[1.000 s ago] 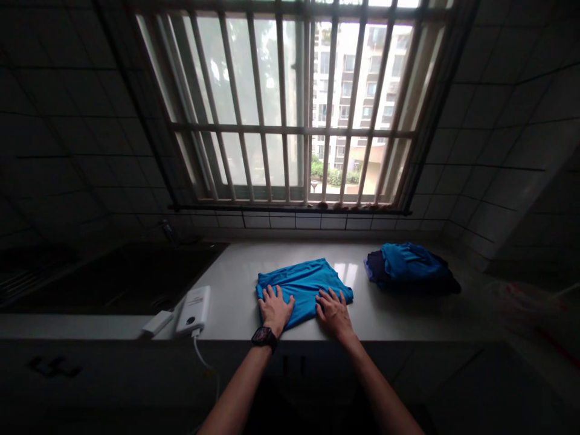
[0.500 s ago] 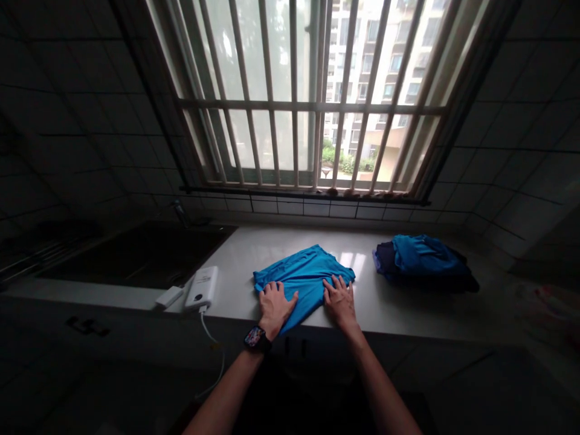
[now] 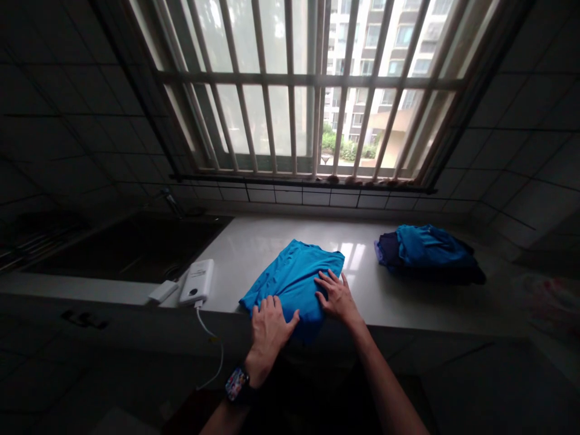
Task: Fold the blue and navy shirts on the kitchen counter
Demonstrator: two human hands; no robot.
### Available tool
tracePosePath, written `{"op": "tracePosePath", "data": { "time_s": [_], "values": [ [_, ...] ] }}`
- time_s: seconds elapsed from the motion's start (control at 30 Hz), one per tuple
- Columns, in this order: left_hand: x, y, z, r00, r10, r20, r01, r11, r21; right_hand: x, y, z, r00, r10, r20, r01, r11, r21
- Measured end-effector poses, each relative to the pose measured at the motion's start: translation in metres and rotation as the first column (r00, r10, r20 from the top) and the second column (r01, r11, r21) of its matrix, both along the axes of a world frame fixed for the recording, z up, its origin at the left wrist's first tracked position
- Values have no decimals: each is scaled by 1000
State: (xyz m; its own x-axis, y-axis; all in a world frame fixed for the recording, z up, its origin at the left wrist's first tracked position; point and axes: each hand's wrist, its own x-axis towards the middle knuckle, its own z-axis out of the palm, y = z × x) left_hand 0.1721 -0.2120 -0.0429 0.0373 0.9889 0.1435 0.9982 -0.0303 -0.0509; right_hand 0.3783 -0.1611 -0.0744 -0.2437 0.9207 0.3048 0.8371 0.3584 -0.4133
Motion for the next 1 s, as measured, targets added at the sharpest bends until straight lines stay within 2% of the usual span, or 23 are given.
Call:
{"op": "tracePosePath", "data": {
  "time_s": [0.27, 0.43, 0.57, 0.73, 0.83, 1.0],
  "values": [
    [-10, 3, -11, 998, -57, 8, 56, 996, 63, 2, 0, -1, 1000, -8, -28, 8, 1000, 20],
    [-39, 29, -25, 990, -75, 120, 58, 989, 138, 4, -6, 7, 995, 97, 21, -98, 994, 42],
    [-53, 42, -39, 982, -73, 176, 49, 989, 140, 3, -7, 7, 994, 92, 64, -92, 996, -5],
    [-41, 32, -51, 981, -11, 192, -10, 994, 105, 2, -1, 1, 996, 70, 60, -68, 997, -35],
    [-31, 21, -53, 979, 21, 205, -43, 994, 101, 3, 3, -4, 999, -4, 43, 5, 1000, -11],
    [-29, 12, -42, 979, 6, 205, -21, 997, 70, 6, 8, -12, 993, -116, -16, 117, 992, 55]
  ]
}}
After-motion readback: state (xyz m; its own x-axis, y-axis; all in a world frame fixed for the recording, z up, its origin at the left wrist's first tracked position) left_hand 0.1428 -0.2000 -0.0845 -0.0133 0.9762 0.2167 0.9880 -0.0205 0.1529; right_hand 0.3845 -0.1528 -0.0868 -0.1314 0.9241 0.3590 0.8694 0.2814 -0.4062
